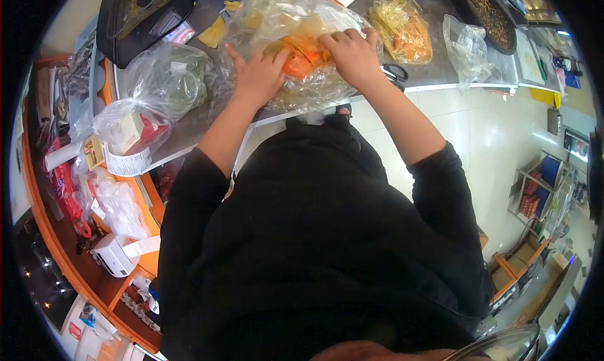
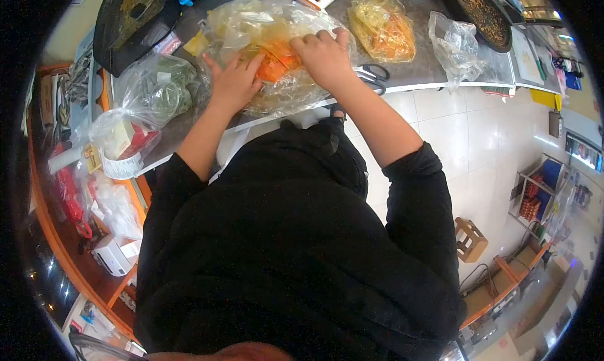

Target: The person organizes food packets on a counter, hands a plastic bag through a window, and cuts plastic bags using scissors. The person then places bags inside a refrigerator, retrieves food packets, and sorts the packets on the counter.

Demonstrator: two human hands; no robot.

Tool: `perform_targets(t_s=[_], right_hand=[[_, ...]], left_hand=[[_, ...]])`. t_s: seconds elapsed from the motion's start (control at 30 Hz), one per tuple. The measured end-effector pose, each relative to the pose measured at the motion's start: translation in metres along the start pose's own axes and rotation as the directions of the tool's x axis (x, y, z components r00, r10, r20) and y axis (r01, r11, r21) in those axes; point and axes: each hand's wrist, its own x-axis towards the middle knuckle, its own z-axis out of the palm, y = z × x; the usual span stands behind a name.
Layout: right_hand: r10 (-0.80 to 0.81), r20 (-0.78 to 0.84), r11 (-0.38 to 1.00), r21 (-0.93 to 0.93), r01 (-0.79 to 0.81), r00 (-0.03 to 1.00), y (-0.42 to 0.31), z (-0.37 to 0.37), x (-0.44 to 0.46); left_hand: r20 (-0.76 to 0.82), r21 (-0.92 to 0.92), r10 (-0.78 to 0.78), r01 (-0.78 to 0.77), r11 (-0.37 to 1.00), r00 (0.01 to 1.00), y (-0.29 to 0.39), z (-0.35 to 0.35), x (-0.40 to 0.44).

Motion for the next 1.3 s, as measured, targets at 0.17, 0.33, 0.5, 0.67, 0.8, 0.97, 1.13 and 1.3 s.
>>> perform_targets(t_s=[0.17,0.33,0.5,0.67,0.8,0.97,1.13,1.3], right_hand=[[0.054,0.128,0.944,0.317,-0.092,0.990,0.011,-0.021,-0.004],[0.191,0.280,0.534,0.774,-0.339,0.941,0.029,-0.048,0.000],[0.346,0.156,0.720,0.588,-0.368,0.925,0.021,-0.026,-0.006],[0.336,-0.068,0.844,0.464,-0.268,0.939,0.013,-0.036,-0.020],[0.354,-0.141,0.842,0.478,-0.250,0.924,0.015,-0.037,-0.027],[0.469,-0.056,0.754,0.544,-0.367,0.881,0.020,-0.039,-0.055],[0.563,0.064,0.593,0.662,-0.457,0.824,0.021,-0.038,-0.069],[0.562,0.017,0.666,0.584,-0.465,0.827,0.019,-0.047,-0.072]], left_hand=[[-0.106,-0.135,0.029,-0.044,0.990,0.994,-0.008,0.003,-0.003],[-0.091,-0.640,-0.142,0.052,0.767,0.986,-0.012,-0.046,-0.011],[0.176,-0.906,-0.361,0.294,0.304,0.916,-0.021,-0.035,0.004],[0.133,-0.961,-0.425,0.222,0.167,0.895,-0.025,-0.013,0.006],[0.107,-0.984,-0.461,0.160,0.077,0.881,-0.020,-0.028,0.006],[0.248,-0.960,-0.178,0.267,0.088,0.952,-0.030,-0.029,-0.006],[0.163,-0.444,-0.130,0.190,0.876,0.978,-0.011,-0.054,0.001],[-0.195,-0.201,-0.052,0.012,0.979,0.979,0.010,-0.037,0.017]])
